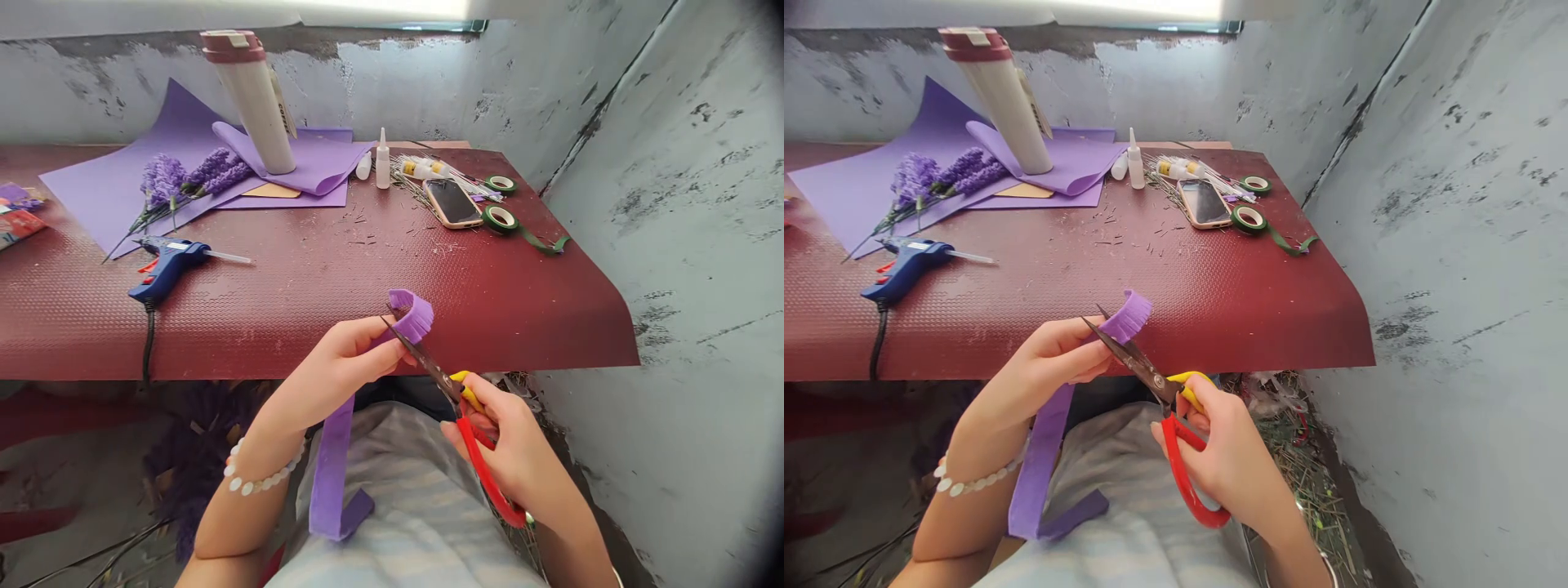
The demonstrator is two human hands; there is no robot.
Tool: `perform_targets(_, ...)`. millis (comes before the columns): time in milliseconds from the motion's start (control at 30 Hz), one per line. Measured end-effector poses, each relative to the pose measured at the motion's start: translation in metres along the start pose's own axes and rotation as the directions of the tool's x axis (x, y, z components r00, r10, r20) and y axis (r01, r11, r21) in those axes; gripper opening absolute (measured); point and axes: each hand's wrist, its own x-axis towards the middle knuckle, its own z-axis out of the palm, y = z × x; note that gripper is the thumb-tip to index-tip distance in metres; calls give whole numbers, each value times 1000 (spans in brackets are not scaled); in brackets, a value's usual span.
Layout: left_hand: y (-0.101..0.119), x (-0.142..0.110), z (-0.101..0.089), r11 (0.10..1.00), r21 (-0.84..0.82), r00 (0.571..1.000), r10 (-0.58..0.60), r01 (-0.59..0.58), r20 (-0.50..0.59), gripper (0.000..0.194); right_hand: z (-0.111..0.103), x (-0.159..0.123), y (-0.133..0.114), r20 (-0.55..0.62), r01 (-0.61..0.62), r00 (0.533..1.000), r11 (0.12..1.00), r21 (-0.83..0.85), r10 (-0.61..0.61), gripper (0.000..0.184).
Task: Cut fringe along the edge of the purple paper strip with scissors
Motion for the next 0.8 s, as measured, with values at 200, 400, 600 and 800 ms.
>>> perform_targets(200,2,-1,1,999,-11,999,-42,42,-12,32,15,-1,10,131,-148,983,979,138,131,45)
perform_targets(400,-8,2,-8,995,88,999,-44,44,-3,21,29,-4,13,160,-158,978,972,172,131,54)
perform_targets(600,-6,8,-13,985,140,994,-104,98,41,28,33,-4,10,176,-128,978,989,70,114,65)
perform_targets(800,-7,8,-14,982,160,993,-108,100,42,27,31,-7,13,211,-110,972,993,40,99,63)
